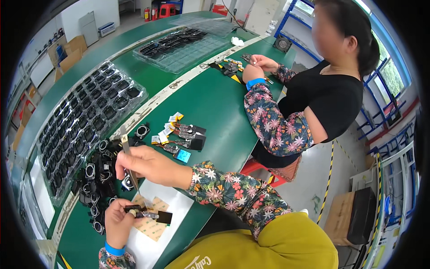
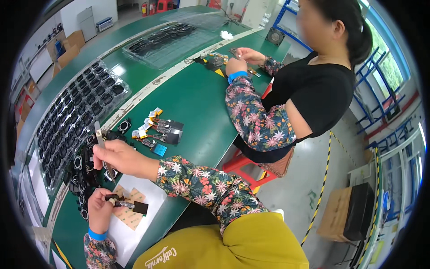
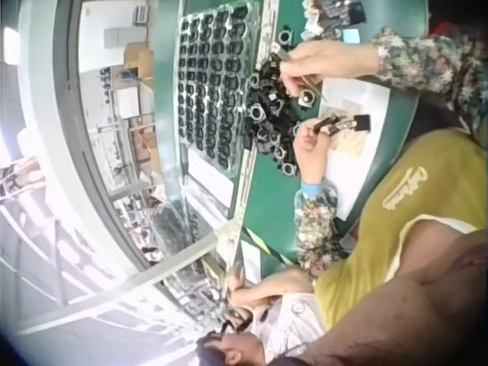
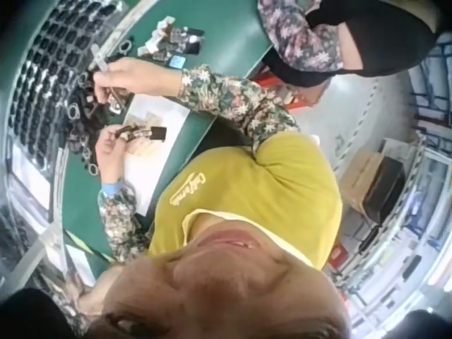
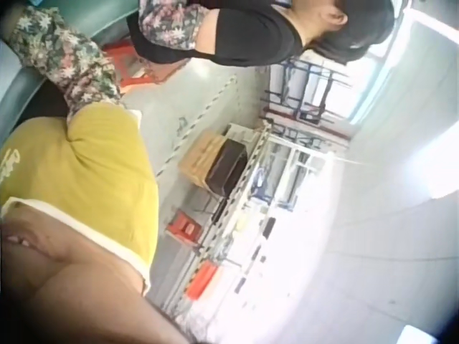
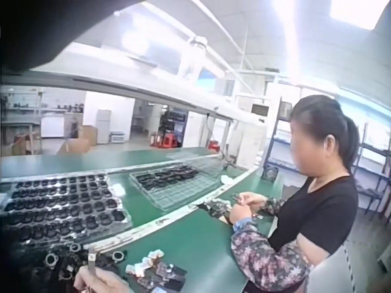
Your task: Assembling small electronic components into plastic housings at a factory workbench.
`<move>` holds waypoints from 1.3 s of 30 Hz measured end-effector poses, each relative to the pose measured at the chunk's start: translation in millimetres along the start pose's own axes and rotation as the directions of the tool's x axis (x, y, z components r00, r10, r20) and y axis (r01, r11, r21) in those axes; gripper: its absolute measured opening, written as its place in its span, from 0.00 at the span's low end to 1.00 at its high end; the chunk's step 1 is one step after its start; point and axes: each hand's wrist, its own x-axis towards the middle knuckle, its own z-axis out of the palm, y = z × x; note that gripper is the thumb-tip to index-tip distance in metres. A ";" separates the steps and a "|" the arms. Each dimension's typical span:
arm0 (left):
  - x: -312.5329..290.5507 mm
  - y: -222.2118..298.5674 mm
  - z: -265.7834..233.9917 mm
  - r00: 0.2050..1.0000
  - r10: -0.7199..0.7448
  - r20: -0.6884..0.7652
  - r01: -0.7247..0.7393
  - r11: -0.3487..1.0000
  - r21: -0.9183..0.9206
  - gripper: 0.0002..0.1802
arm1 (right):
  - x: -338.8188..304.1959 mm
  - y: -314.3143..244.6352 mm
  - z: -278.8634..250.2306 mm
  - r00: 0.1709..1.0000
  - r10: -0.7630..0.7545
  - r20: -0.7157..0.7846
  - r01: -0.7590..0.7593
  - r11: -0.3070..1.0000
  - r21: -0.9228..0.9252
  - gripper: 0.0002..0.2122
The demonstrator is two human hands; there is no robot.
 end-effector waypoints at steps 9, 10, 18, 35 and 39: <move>0.7 0.2 -7.4 0.996 -0.038 0.078 0.037 0.999 0.015 0.09 | 11.7 11.0 -11.1 0.996 0.085 -0.031 -0.082 0.993 0.086 0.19; 0.5 1.6 -6.9 0.996 -0.038 0.078 0.038 0.999 0.005 0.09 | 13.6 11.1 -14.1 0.996 0.088 0.010 -0.088 0.990 0.110 0.15; -2.1 -8.2 -12.8 0.996 0.002 0.093 0.000 1.000 -0.023 0.15 | 14.2 15.9 -12.8 0.991 0.118 0.062 -0.123 0.989 0.081 0.06; 0.3 38.2 2.5 0.991 -0.020 -0.133 -0.010 0.976 -0.215 0.09 | -65.3 -14.0 -12.6 0.970 0.237 -0.057 -0.243 0.941 -0.236 0.04; 16.2 13.3 13.7 0.995 -0.027 -0.100 -0.005 0.949 -0.314 0.11 | -71.9 9.1 -12.6 0.964 0.255 -0.070 -0.264 0.940 -0.217 0.05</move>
